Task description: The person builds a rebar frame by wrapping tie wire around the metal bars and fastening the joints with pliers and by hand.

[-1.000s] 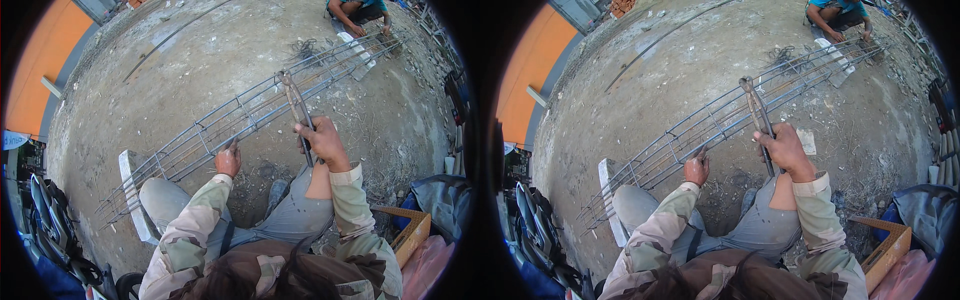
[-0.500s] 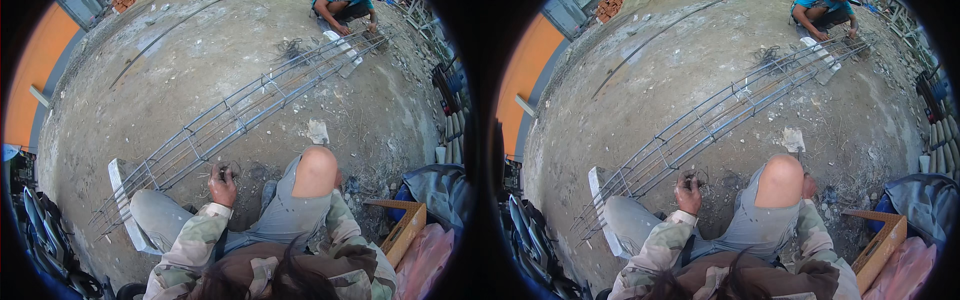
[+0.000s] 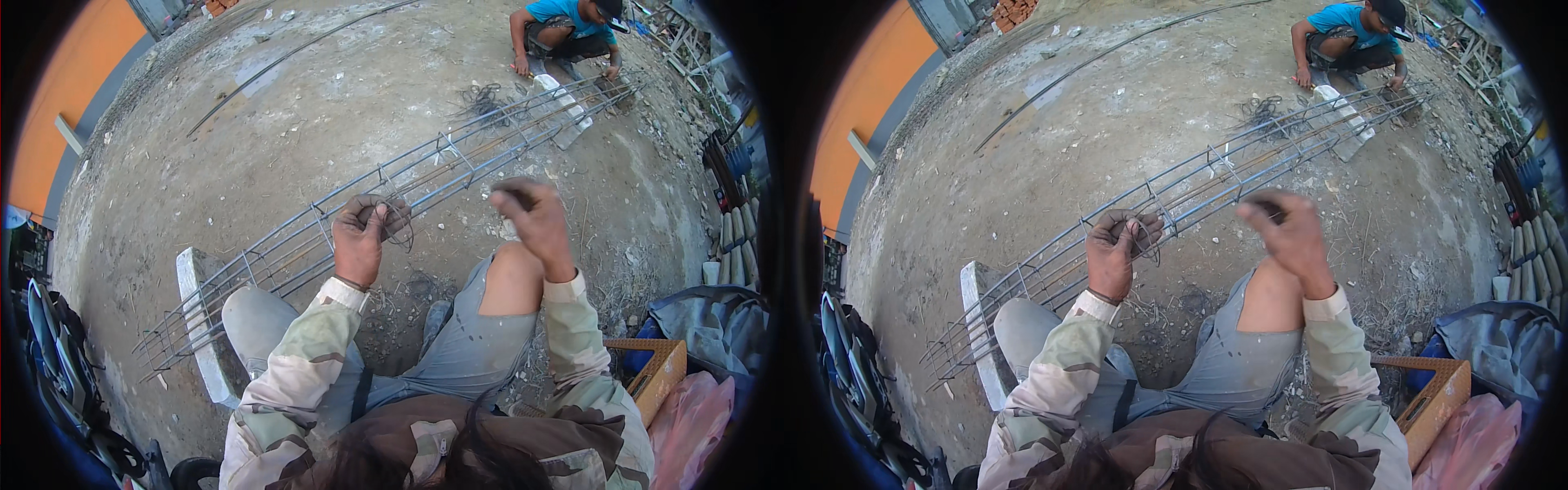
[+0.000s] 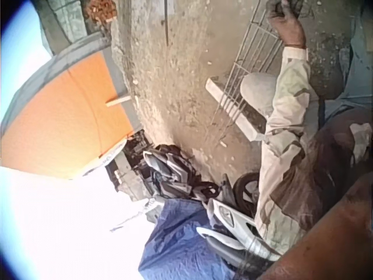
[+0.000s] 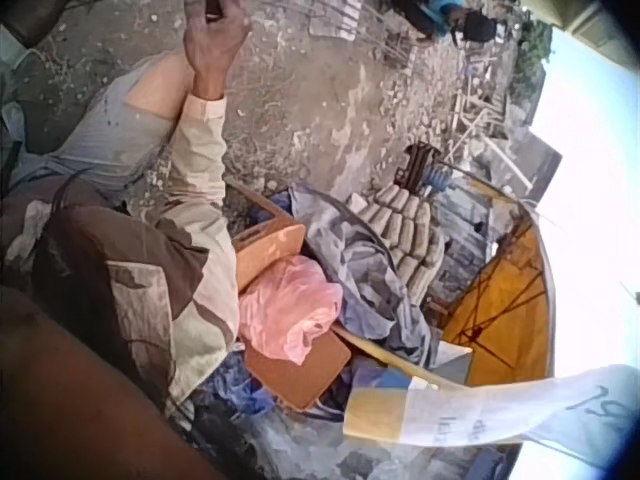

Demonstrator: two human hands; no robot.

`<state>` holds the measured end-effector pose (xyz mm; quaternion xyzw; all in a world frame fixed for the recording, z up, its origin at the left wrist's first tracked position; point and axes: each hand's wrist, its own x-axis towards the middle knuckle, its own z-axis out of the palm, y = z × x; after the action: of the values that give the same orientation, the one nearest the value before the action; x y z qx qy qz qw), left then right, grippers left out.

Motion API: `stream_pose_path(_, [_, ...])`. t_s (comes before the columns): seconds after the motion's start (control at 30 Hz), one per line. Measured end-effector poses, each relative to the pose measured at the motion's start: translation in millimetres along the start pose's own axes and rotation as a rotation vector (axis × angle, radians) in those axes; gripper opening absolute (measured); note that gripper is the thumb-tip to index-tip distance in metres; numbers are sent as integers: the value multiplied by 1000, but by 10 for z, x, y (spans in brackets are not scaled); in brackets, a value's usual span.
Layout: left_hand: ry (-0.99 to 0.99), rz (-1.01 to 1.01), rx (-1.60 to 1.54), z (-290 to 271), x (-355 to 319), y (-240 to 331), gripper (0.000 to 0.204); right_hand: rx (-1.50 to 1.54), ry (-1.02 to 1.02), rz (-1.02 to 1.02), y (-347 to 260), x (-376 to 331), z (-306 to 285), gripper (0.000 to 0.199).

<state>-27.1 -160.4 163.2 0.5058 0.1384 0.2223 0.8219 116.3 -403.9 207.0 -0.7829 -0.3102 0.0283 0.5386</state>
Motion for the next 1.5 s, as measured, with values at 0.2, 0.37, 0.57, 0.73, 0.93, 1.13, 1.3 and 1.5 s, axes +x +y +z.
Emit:
stream_pose_path(0.2, [27,207,315,21,15,129,10,184,-257,111,-755,-42,1051,33])
stream_pose_path(0.37, [0,123,713,-179,-96,348,15,83,-264,143,-809,-8,1063,25])
stream_pose_path(0.57, [78,-105,195,-323,-7,513,21,-45,-24,-516,-880,-326,1092,13])
stream_pose_path(0.73, [21,-140,-53,-292,28,523,23,-320,-183,-716,-951,-754,1202,33])
stream_pose_path(0.93, [-231,-5,66,-111,182,505,19,-453,-483,-449,-1398,-545,276,43])
stream_pose_path(1.13, [-247,109,-205,455,440,0,14,-18,-418,229,-881,248,104,32])
stream_pose_path(1.3, [15,-101,-19,879,506,-723,18,456,-412,590,-174,163,279,28])
stream_pose_path(1.5, [23,-546,-90,974,549,-1611,17,159,-253,823,737,165,134,19])
